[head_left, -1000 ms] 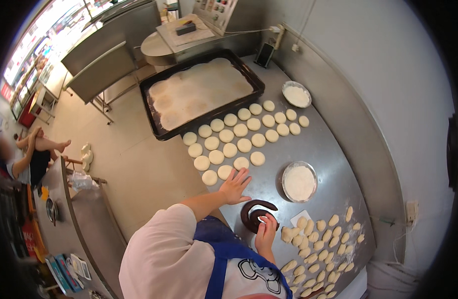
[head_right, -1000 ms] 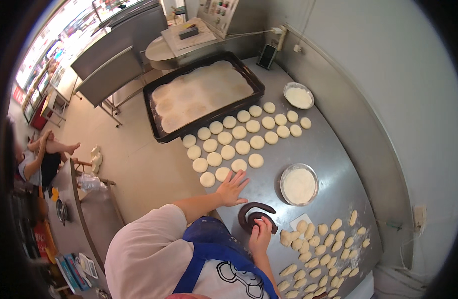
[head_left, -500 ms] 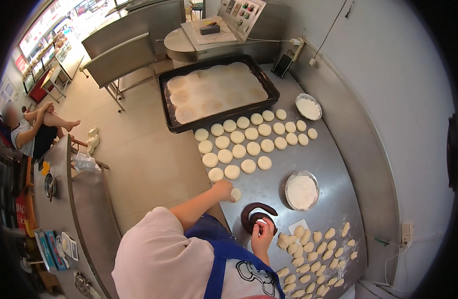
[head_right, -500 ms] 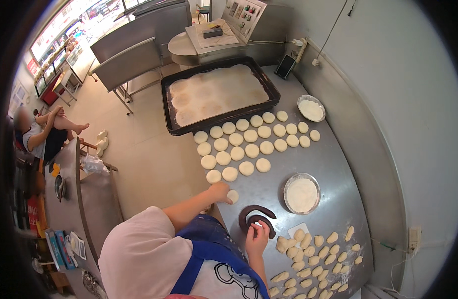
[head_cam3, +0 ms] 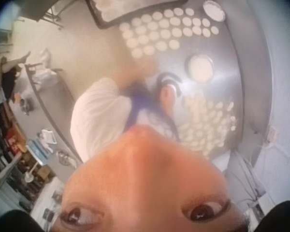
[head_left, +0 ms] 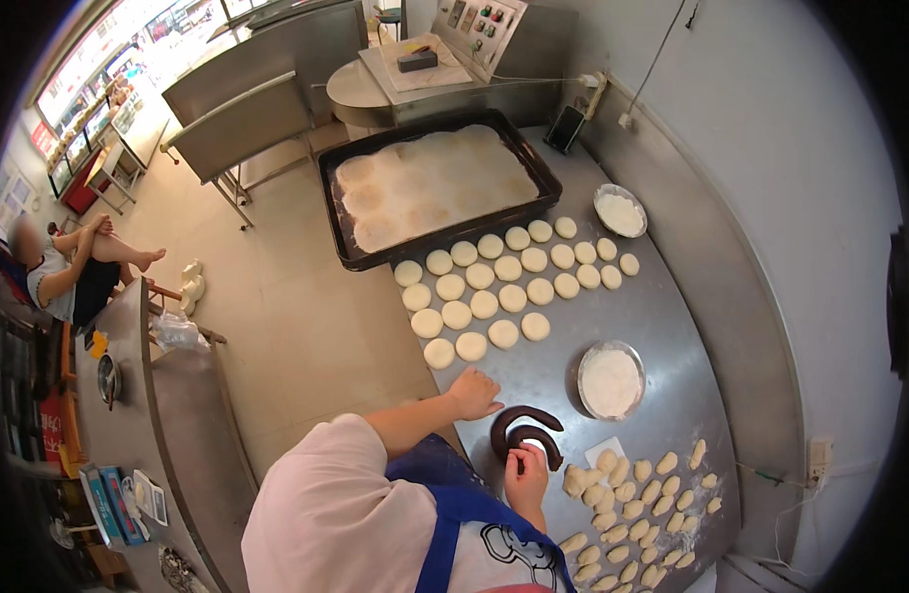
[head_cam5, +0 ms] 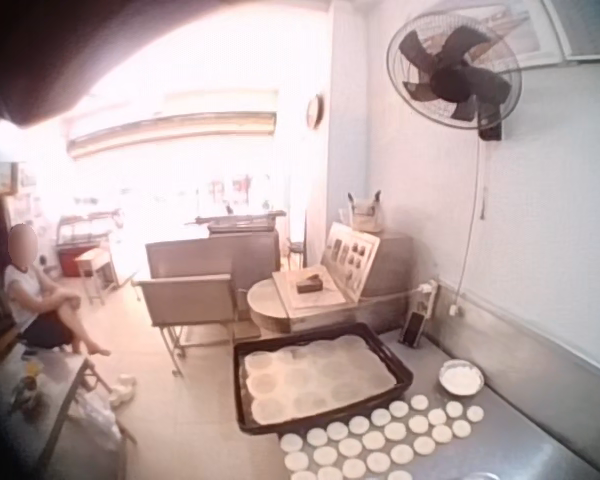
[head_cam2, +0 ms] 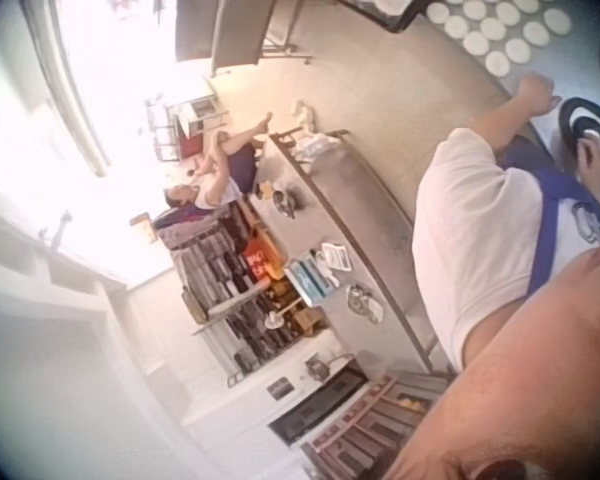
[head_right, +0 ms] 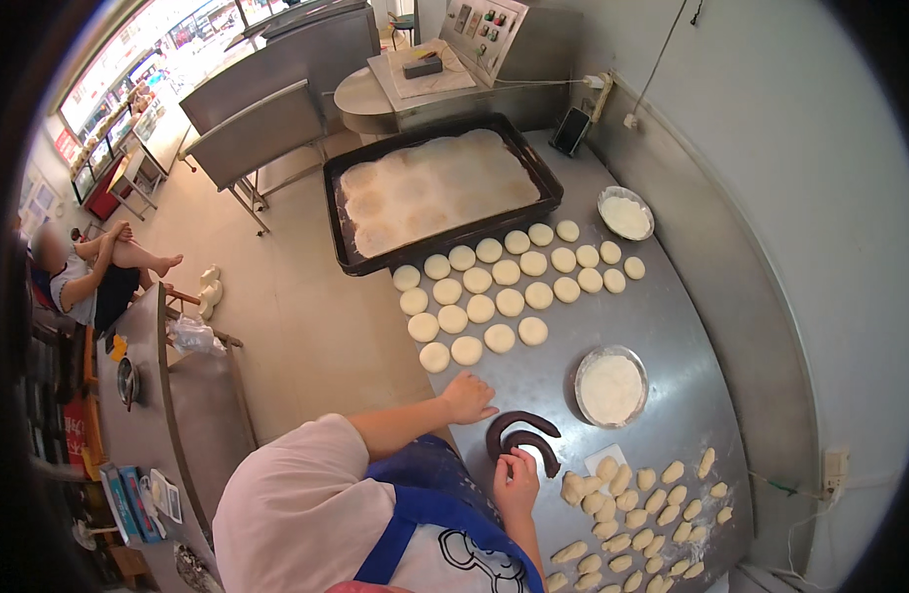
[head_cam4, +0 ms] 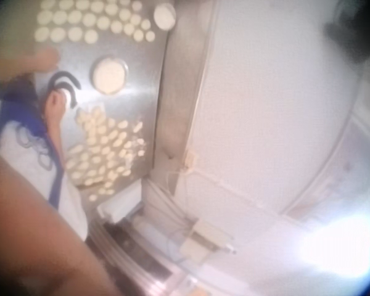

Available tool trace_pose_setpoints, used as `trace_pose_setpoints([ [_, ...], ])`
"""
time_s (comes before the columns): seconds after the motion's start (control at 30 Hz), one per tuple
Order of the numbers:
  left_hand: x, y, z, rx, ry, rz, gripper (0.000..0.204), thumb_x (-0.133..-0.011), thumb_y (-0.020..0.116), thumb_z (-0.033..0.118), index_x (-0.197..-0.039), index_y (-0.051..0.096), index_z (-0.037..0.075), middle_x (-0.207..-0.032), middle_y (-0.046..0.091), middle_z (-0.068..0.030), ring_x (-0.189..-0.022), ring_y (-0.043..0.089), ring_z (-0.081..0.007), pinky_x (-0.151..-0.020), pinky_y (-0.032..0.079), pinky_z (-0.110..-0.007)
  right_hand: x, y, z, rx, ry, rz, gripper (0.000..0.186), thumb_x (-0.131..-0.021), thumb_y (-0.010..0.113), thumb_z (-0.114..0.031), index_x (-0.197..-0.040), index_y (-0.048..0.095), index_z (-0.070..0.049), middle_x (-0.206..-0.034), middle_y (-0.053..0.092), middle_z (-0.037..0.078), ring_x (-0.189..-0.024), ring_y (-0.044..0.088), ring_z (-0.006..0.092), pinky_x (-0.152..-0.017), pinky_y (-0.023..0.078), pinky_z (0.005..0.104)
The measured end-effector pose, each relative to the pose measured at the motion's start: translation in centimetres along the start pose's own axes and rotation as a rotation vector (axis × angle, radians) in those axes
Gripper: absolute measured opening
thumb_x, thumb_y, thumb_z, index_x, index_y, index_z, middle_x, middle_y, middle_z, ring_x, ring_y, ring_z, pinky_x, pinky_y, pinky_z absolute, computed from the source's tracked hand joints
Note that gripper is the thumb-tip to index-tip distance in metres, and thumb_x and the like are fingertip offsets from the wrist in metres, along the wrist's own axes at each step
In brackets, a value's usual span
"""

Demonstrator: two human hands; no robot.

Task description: The person shapes dough pieces into round and elongated forms, dips them into flour, and places some onto a long brown strip of dough.

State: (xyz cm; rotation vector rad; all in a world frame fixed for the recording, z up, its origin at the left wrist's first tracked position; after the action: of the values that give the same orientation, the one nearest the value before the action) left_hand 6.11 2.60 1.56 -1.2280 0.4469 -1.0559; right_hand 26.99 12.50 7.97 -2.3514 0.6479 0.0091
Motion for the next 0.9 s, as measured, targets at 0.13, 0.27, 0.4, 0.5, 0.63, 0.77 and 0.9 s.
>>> trace_pose_setpoints([
  [0.13,0.1,0.8,0.3,0.029,0.035,0.295,0.048,-0.087,0.061,0.05,-0.11,0.064,0.008,-0.113,0.061,-0.0127,-0.113,0.054,-0.028,-0.106,0.031,-0.048,-0.3,0.2,0.1,0.033,-0.024,-0.007,0.008,-0.085,0.067,-0.01,-0.091,0.069,-0.005,-0.106,0.064,0.015,-0.092,0.066,0.0285,-0.072,0.056,0.0348],
  [0.27,-0.5,1.5,1.1,0.061,0.001,0.533,0.056,-0.085,0.062,0.051,-0.123,0.06,0.009,-0.131,0.051,-0.0132,-0.127,0.043,-0.0279,-0.109,0.027,-0.048,-1.0,-0.3,0.8,0.089,-0.063,-0.011,0.009,-0.085,0.068,-0.012,-0.09,0.068,-0.005,-0.102,0.065,0.015,-0.092,0.065,0.0327,-0.078,0.054,0.04],
  [0.4,-0.7,0.9,1.2,0.073,0.0,0.37,0.058,-0.085,0.064,0.048,-0.128,0.056,0.01,-0.134,0.051,-0.0149,-0.13,0.042,-0.0312,-0.106,0.033,-0.047,-0.2,-3.5,6.9,0.283,0.062,0.033,0.021,-0.085,0.066,-0.015,-0.103,0.065,-0.003,-0.107,0.064,0.018,-0.1,0.061,0.0378,-0.088,0.049,0.0462],
  [0.5,0.6,2.9,-0.8,0.084,0.063,0.245,0.05,-0.082,0.069,0.042,-0.121,0.061,0.01,-0.129,0.055,-0.0178,-0.119,0.054,-0.0341,-0.096,0.045,-0.046,1.6,-6.0,9.9,0.624,0.179,0.108,0.045,-0.084,0.069,-0.02,-0.124,0.057,-0.003,-0.13,0.052,0.026,-0.12,0.05,0.043,-0.103,0.04,0.0504],
  [0.63,2.3,0.4,-1.7,0.281,-0.219,-0.042,0.045,-0.075,0.077,0.039,-0.107,0.066,0.009,-0.114,0.063,-0.0162,-0.101,0.063,-0.0355,-0.085,0.051,-0.045,4.2,-7.4,10.5,0.721,0.309,0.011,0.062,-0.081,0.071,-0.022,-0.137,0.05,-0.005,-0.142,0.041,0.027,-0.131,0.041,0.0435,-0.109,0.033,0.0516],
  [0.77,1.2,-0.8,-2.7,0.248,-0.078,-0.132,0.047,-0.067,0.083,0.04,-0.098,0.069,0.007,-0.095,0.068,-0.0143,-0.092,0.065,-0.0317,-0.08,0.052,-0.045,4.5,-7.2,10.8,0.693,0.343,0.028,0.063,-0.079,0.073,-0.021,-0.136,0.051,-0.006,-0.143,0.042,0.023,-0.133,0.04,0.0423,-0.11,0.033,0.0511],
  [0.9,-3.4,-4.8,-1.6,0.405,-0.164,-0.233,0.042,-0.071,0.082,0.039,-0.095,0.07,0.006,-0.101,0.069,-0.013,-0.087,0.067,-0.0267,-0.075,0.053,-0.039,4.4,-6.9,10.5,0.603,0.366,0.071,0.052,-0.079,0.071,-0.015,-0.128,0.058,-0.008,-0.126,0.055,0.014,-0.119,0.051,0.0343,-0.102,0.041,0.0448],
])
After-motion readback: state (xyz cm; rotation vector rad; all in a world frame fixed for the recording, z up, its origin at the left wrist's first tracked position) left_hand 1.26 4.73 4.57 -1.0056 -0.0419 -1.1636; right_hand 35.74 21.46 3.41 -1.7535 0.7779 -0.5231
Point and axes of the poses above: each hand's wrist, its own x-axis away from the middle knuckle, its own y-axis out of the palm, z = x × y, the point moved 1 cm from there along -x, towards the middle knuckle
